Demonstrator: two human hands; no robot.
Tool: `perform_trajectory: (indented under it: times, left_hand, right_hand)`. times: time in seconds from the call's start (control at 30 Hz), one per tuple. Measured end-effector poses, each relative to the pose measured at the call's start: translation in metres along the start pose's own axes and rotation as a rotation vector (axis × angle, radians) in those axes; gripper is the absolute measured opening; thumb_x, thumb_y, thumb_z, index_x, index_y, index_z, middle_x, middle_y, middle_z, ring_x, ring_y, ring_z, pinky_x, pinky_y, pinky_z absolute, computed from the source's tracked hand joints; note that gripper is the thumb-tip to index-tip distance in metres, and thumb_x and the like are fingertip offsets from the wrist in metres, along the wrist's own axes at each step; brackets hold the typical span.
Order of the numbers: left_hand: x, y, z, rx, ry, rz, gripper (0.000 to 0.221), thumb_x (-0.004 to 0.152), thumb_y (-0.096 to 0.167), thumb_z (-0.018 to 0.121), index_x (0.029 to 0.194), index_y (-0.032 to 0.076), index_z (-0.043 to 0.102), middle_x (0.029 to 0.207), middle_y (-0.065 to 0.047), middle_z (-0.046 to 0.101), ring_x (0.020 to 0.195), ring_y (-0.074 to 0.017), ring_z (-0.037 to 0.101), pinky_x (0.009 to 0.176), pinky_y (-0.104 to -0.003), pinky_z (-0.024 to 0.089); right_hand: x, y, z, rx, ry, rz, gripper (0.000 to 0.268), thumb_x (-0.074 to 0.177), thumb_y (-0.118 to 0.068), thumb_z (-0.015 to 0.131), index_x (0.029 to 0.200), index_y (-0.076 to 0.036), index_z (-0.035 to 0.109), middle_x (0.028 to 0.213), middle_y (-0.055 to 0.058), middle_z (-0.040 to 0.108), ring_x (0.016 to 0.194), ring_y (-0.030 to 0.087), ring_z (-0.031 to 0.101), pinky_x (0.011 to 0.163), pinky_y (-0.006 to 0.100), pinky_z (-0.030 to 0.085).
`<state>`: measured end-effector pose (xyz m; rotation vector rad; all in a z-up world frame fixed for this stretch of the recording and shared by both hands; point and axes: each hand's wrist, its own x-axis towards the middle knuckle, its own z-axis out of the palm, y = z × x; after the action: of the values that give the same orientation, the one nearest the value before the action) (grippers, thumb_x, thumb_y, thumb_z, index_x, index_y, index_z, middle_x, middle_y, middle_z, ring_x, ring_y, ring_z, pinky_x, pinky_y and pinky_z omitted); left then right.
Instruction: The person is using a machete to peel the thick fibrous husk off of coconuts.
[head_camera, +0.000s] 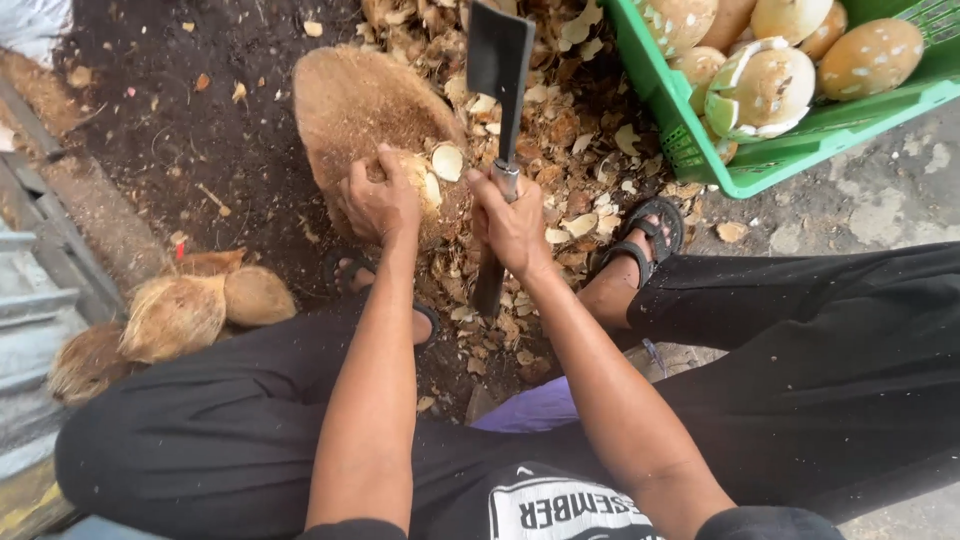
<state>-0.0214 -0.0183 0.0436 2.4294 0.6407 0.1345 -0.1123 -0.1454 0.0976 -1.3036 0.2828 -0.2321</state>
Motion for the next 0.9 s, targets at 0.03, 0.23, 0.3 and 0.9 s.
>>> perform_trajectory:
  times: [0.03, 0.23, 0.3, 0.9]
  left_hand:
    - [-0.001, 0.001, -0.001, 0.002, -0.012, -0.013, 0.043, 0.094, 0.063, 0.045, 0.095, 0.024, 0.064, 0.102, -0.006, 0.06, 0.105, -0.0247, 0.055, 0.081, -0.042, 0.049]
    - [0.003, -0.007, 0.006, 0.035, -0.035, -0.041, 0.049, 0.091, 0.066, 0.047, 0.1, 0.022, 0.066, 0.107, -0.007, 0.061, 0.108, -0.0274, 0.057, 0.084, -0.045, 0.05]
    - [0.003, -0.007, 0.006, 0.038, -0.033, -0.044, 0.051, 0.089, 0.067, 0.047, 0.102, 0.022, 0.066, 0.109, -0.008, 0.062, 0.11, -0.0291, 0.057, 0.085, -0.048, 0.051]
    - [-0.004, -0.002, -0.002, 0.097, -0.033, 0.001, 0.045, 0.091, 0.064, 0.046, 0.1, 0.024, 0.064, 0.104, -0.005, 0.058, 0.106, -0.0255, 0.057, 0.078, -0.045, 0.052]
  right_hand:
    - [0.0, 0.003, -0.003, -0.003, 0.003, -0.009, 0.042, 0.103, -0.027, 0.058, 0.062, -0.015, 0.057, 0.043, 0.002, 0.054, 0.032, 0.012, 0.053, 0.036, 0.023, 0.046]
    - [-0.01, 0.047, -0.007, 0.001, -0.037, 0.048, 0.039, 0.103, -0.025, 0.057, 0.065, -0.015, 0.055, 0.044, 0.003, 0.054, 0.032, 0.011, 0.052, 0.036, 0.023, 0.045]
    - [-0.016, 0.07, -0.008, -0.033, -0.044, 0.043, 0.041, 0.102, -0.025, 0.058, 0.063, -0.014, 0.056, 0.043, 0.005, 0.055, 0.032, 0.012, 0.053, 0.037, 0.023, 0.046]
    - [-0.016, 0.038, 0.01, 0.039, -0.072, -0.018, 0.046, 0.1, -0.027, 0.061, 0.055, -0.017, 0.055, 0.039, 0.003, 0.054, 0.03, 0.012, 0.051, 0.033, 0.024, 0.044]
